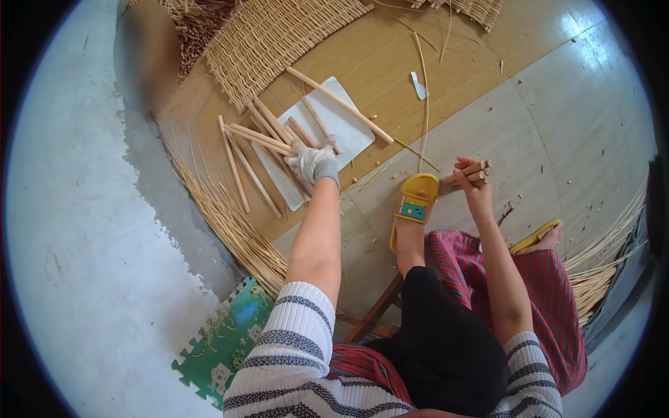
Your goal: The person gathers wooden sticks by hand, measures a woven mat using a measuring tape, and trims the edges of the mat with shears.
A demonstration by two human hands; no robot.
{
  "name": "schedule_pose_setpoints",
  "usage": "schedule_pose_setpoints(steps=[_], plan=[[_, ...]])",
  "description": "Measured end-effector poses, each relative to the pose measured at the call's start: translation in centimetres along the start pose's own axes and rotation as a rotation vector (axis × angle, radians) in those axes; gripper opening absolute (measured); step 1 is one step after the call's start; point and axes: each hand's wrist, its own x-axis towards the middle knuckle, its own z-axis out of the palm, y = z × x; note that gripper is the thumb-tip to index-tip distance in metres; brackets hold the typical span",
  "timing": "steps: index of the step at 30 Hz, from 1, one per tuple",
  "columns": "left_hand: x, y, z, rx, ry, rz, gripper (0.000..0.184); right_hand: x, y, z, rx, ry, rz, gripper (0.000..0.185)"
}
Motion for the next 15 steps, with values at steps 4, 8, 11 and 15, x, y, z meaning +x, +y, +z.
schedule_pose_setpoints(steps=[4,8,11,15], plan=[[-0.2,-0.2,-0.9,0.028,-0.084,-0.004,0.103,-0.8,0.1,-0.3,0.068,0.002,-0.025,0.028],[-0.1,-0.3,-1.0,0.042,-0.091,0.033,0.106,-1.3,0.3,-0.2,-0.019,-0.031,-0.053,0.026],[1.7,-0.3,0.0,0.055,-0.136,-0.094,0.113,-2.0,-0.2,0.1,-0.145,-0.088,-0.075,0.026],[0.9,-0.1,-0.6,0.205,-0.196,-0.071,0.107,-2.4,0.6,1.2,-0.110,-0.069,-0.071,0.028]])
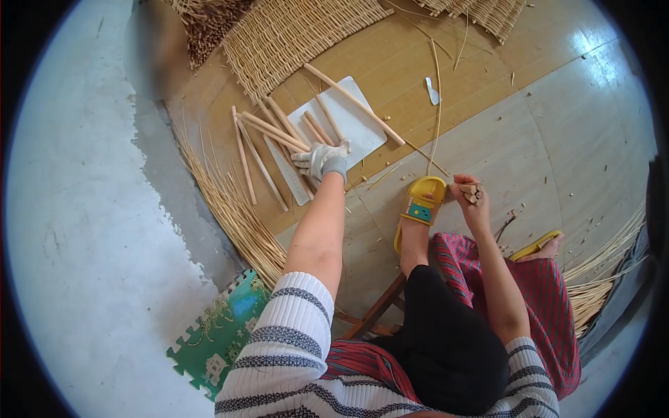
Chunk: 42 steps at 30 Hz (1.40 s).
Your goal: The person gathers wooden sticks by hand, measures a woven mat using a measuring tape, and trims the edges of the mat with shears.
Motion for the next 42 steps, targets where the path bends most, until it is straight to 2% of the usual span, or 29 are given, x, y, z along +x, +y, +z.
schedule_pose_setpoints(steps=[3,4,6,7,11,13,14,15,16,18,19,20,22,23,24,25,27,28,30,31,33,35,36,37,38,39,42], plan=[[-1.6,0.9,0.6,0.126,0.037,0.113,0.082,0.0,-0.4,0.2,-0.035,0.012,0.026,0.028],[-1.3,0.7,1.6,0.131,0.031,0.115,0.082,-0.1,-0.6,0.2,-0.037,0.016,0.032,0.028],[-0.6,0.5,3.5,-0.067,0.058,0.161,0.072,0.2,-0.9,0.4,-0.045,-0.008,0.020,0.029],[-2.9,1.1,1.2,-0.010,0.083,0.234,0.065,0.3,-0.7,0.4,-0.043,-0.005,0.019,0.029],[-3.4,0.1,1.7,-0.098,0.120,0.353,0.060,0.5,0.9,-0.6,-0.104,-0.025,-0.020,0.021],[-3.8,-1.5,2.5,-0.186,0.355,0.662,0.050,0.5,1.0,-0.9,-0.140,-0.044,-0.030,0.018],[-4.6,-2.4,2.9,-0.181,0.354,0.659,0.050,0.5,0.5,-1.1,-0.087,-0.024,0.112,0.015],[-6.6,-2.9,2.7,-0.357,0.342,0.785,0.046,0.6,-0.2,-1.1,-0.034,-0.007,0.255,0.013],[-8.6,-3.6,2.5,-0.535,0.327,0.908,0.043,0.6,-1.0,-0.8,-0.034,-0.014,0.263,0.013],[-12.5,-5.0,1.7,-0.671,-0.283,0.847,0.044,1.1,-3.3,0.5,0.260,-0.039,0.216,0.021],[-13.6,-5.9,3.6,-0.700,-0.532,0.834,0.047,1.2,-4.4,1.5,0.398,-0.063,0.261,0.034],[-14.4,-6.9,5.4,-0.721,-0.780,0.814,0.049,1.0,-5.0,1.9,0.399,-0.060,0.259,0.034],[-18.7,-6.6,1.4,-0.755,-1.261,0.487,0.047,0.8,-5.5,2.9,0.569,-0.134,0.432,0.051],[-18.8,-7.1,1.6,-0.675,-1.348,0.481,0.048,1.1,-4.9,2.3,0.653,-0.335,0.490,0.061],[-18.7,-7.6,1.9,-0.598,-1.435,0.470,0.048,0.8,-5.4,2.3,0.650,-0.348,0.495,0.061],[-18.2,-7.9,2.2,-0.613,-1.429,0.459,0.048,0.3,-6.2,2.1,0.648,-0.374,0.524,0.063],[-17.5,-8.5,3.0,-0.249,-1.321,0.742,0.051,-0.8,-6.2,1.9,0.681,-0.400,0.560,0.065],[-17.5,-9.1,3.1,-0.261,-1.323,0.729,0.051,-1.3,-5.8,1.9,0.673,-0.408,0.572,0.065],[-16.3,-9.5,3.0,-0.309,-1.148,1.060,0.051,-1.5,-5.2,1.4,0.566,-0.303,0.530,0.068],[-15.6,-10.1,3.5,-0.457,-1.056,1.080,0.052,-1.6,-5.2,0.7,0.566,-0.302,0.522,0.068],[-11.9,-11.2,4.3,-0.570,-0.768,0.959,0.046,-0.9,-5.5,-0.5,0.587,-0.103,0.347,0.064],[-9.1,-11.7,2.0,-0.664,-0.308,0.672,0.035,-0.1,-6.6,-1.7,0.600,-0.031,0.267,0.060],[-6.2,-12.1,2.9,-0.782,-0.187,0.585,0.034,-0.3,-7.0,-2.4,0.591,0.044,0.240,0.056],[-3.8,-13.1,2.9,-0.522,0.167,0.551,0.043,-0.4,-7.1,-3.0,0.595,0.049,0.208,0.056],[-3.9,-12.1,0.0,-0.556,0.131,0.302,0.059,-0.5,-7.1,-3.6,0.573,0.100,0.224,0.058],[-1.3,-12.9,0.5,-0.282,0.215,0.255,0.066,-0.7,-6.9,-4.1,0.549,0.149,0.251,0.059],[1.8,-13.7,1.1,-0.237,0.245,0.115,0.062,-1.8,-4.6,-5.2,0.486,0.124,0.278,0.059]])
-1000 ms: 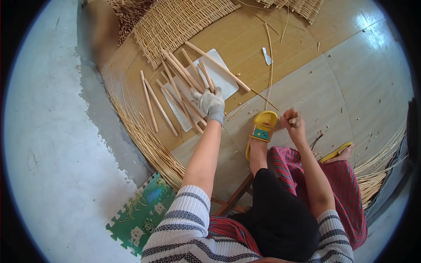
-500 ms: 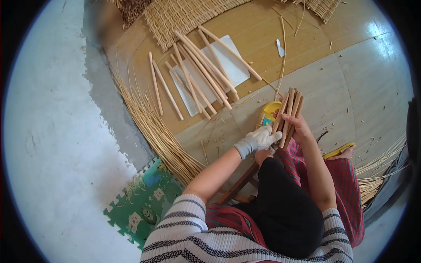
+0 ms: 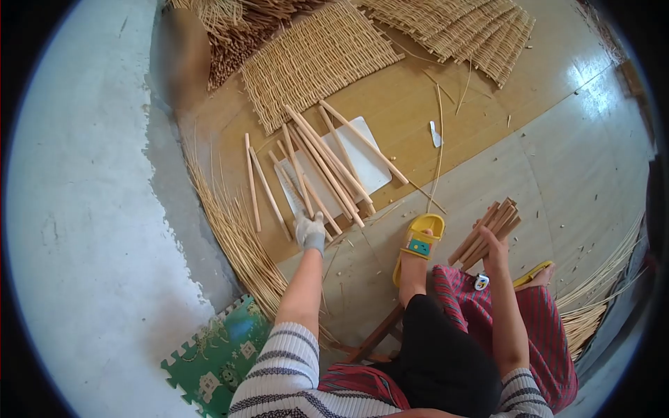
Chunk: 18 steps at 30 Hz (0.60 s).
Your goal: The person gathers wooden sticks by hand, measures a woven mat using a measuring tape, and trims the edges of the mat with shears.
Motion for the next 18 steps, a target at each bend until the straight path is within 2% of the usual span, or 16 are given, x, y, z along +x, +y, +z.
schedule_pose_setpoints(steps=[2,4,5,6,7,10,12,13,14,16,17,18], plan=[[2.2,-1.0,1.6,-0.253,-0.298,0.046,0.060,-0.4,1.3,-0.8,-0.005,0.003,0.028,0.059],[2.3,-1.2,3.9,-0.170,-0.267,0.116,0.059,-0.9,2.1,-0.5,-0.010,0.028,0.046,0.050],[2.0,-1.6,5.8,-0.222,-0.182,0.190,0.059,-1.0,2.6,-0.3,-0.005,0.030,0.055,0.050],[1.6,-1.9,7.2,-0.272,-0.098,0.265,0.058,-1.0,3.2,-0.2,0.002,0.057,0.073,0.040],[0.9,-1.7,7.5,-0.257,-0.103,0.262,0.058,-1.2,3.8,-0.1,0.008,0.086,0.095,0.030],[-0.8,-0.4,6.5,-0.291,-0.154,0.244,0.060,-0.6,5.2,0.3,-0.013,0.100,0.131,0.030],[-2.3,1.6,4.0,-0.483,-0.368,0.284,0.059,0.1,5.4,0.7,-0.019,0.098,0.116,0.029],[-2.3,1.6,4.5,-0.387,-0.219,0.438,0.055,0.4,5.4,0.8,-0.025,0.095,0.097,0.029],[-2.0,1.8,4.2,-0.381,-0.228,0.446,0.055,0.7,5.3,0.7,-0.019,0.106,0.099,0.029],[-1.1,4.4,1.2,-0.155,-0.437,0.255,0.054,1.4,4.9,0.5,-0.036,0.082,0.071,0.028],[1.5,0.5,6.3,0.134,0.122,0.593,0.054,1.6,4.8,0.5,-0.025,0.098,0.067,0.028],[2.0,1.5,5.8,0.027,0.061,0.550,0.051,1.6,4.6,0.3,-0.054,0.111,0.043,0.028]])
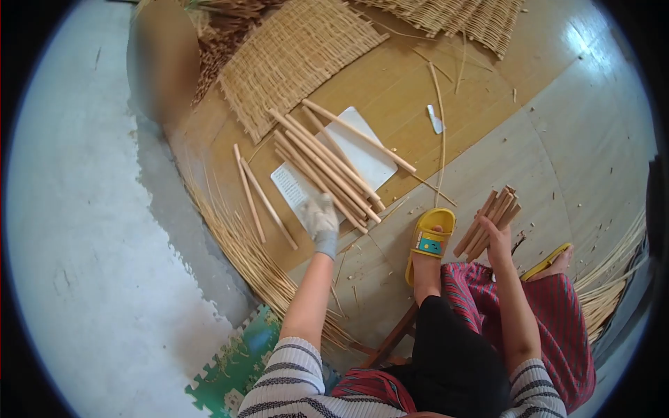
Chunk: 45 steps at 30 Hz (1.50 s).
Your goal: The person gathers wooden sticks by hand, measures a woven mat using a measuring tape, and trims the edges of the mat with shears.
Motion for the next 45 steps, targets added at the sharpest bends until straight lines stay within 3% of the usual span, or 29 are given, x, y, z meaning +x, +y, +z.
schedule_pose_setpoints(steps=[1,3,7,10,12,18,20,26,28,32,40,45], plan=[[1.4,1.2,-1.1,-0.120,-0.032,-0.046,0.047,0.3,-0.3,-0.3,-0.029,0.015,-0.029,0.027],[6.3,3.0,-4.1,-0.138,0.018,0.055,0.041,1.4,-0.7,-1.1,-0.048,0.029,-0.047,0.029],[14.1,6.1,-3.2,-0.151,0.025,0.254,0.039,2.1,-0.7,-2.4,-0.086,0.044,-0.061,0.029],[17.8,11.6,-3.2,-0.032,-0.005,0.446,0.040,1.8,-0.2,-2.8,-0.072,0.080,-0.070,0.027],[20.2,15.6,-2.1,0.141,0.029,0.700,0.040,1.5,0.6,-3.2,-0.063,0.124,-0.068,0.028],[25.1,27.6,2.4,0.308,0.026,0.975,0.053,1.7,1.3,-3.9,-0.030,0.159,-0.012,0.024],[25.2,31.4,2.9,0.381,-0.101,0.924,0.063,2.0,0.8,-3.9,-0.023,0.101,-0.066,0.023],[29.1,35.6,7.0,0.425,-0.016,0.871,0.073,2.0,0.5,-5.6,-0.004,0.074,-0.057,0.026],[28.3,36.8,5.4,0.454,-0.273,0.617,0.075,1.8,0.5,-6.3,-0.030,0.082,-0.056,0.026],[28.1,36.7,3.6,0.442,-0.351,0.552,0.082,1.6,0.8,-6.0,-0.027,0.100,-0.017,0.026],[28.1,35.8,4.0,0.553,-0.253,0.700,0.054,1.3,2.1,-4.7,0.012,0.071,-0.015,0.027],[27.9,34.3,4.9,0.407,-0.270,0.693,0.036,1.8,2.3,-4.0,0.058,0.140,-0.035,0.031]])
